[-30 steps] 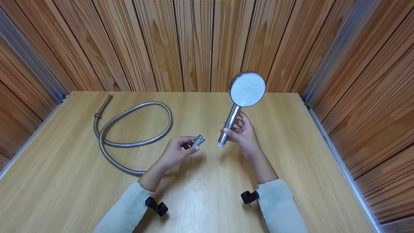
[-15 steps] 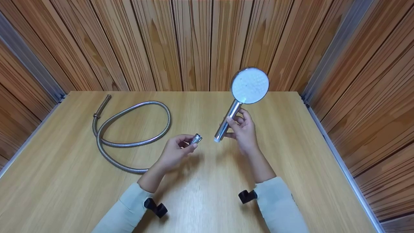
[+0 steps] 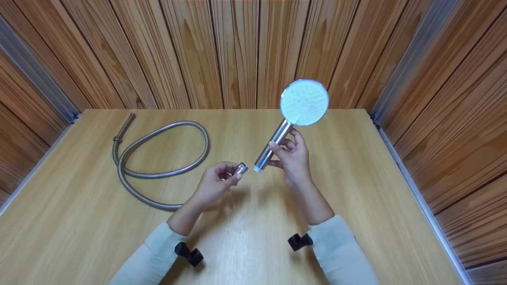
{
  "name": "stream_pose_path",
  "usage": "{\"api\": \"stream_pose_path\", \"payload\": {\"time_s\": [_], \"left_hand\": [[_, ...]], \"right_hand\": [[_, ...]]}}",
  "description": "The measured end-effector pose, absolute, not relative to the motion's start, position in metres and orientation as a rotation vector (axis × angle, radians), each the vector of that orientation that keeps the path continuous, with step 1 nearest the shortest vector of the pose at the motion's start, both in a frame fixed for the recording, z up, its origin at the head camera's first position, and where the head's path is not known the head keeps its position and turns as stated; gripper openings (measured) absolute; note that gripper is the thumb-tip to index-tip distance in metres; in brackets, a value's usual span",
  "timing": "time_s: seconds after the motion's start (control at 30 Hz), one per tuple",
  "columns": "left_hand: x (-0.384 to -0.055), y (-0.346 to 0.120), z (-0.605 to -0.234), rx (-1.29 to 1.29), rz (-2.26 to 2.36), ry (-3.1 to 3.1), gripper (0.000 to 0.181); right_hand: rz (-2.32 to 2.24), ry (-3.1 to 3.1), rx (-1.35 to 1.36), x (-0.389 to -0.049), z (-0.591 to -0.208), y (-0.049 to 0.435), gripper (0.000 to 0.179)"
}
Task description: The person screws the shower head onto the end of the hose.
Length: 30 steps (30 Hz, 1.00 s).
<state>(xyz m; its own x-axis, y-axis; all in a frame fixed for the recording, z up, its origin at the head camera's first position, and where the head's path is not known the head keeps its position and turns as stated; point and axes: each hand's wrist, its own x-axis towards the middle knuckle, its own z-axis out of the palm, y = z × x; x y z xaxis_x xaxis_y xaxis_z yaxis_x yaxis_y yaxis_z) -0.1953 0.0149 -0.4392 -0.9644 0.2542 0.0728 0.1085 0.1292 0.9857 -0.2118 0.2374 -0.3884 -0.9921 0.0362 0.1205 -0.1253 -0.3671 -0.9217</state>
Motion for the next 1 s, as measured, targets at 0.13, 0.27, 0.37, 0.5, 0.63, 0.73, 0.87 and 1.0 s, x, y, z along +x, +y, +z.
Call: {"api": "stream_pose_path", "payload": {"time_s": [0.13,0.27,0.37,0.5,0.63,0.73,0.87,1.0], "left_hand": [[-0.193,0.016,-0.438,0.334,1.973,2.256,0.019],[-0.190,0.018,-0.436,0.329,1.986,2.223,0.018],[-0.189,0.019,-0.435,0.347,2.012,2.209,0.019],[-0.188,0.020,-0.434,0.360,2.044,2.196,0.021],[-0.187,0.021,-0.433,0.345,2.049,2.189,0.021],[-0.186,0.022,-0.431,0.326,2.055,2.183,0.020],[-0.186,0.022,-0.431,0.297,2.064,2.181,0.019],[-0.187,0.022,-0.431,0.293,2.072,2.191,0.018]], "right_hand": [[2.488,-1.707,0.126,-0.213,-0.387,0.232,0.047],[2.463,-1.715,0.093,-0.213,-0.387,0.227,0.049],[2.464,-1.702,0.077,-0.214,-0.388,0.224,0.049],[2.453,-1.706,0.067,-0.215,-0.390,0.219,0.049],[2.442,-1.706,0.060,-0.214,-0.391,0.216,0.048],[2.446,-1.685,0.053,-0.214,-0.392,0.213,0.049],[2.444,-1.658,0.036,-0.213,-0.393,0.210,0.050],[2.434,-1.651,0.036,-0.213,-0.394,0.208,0.050]]}}
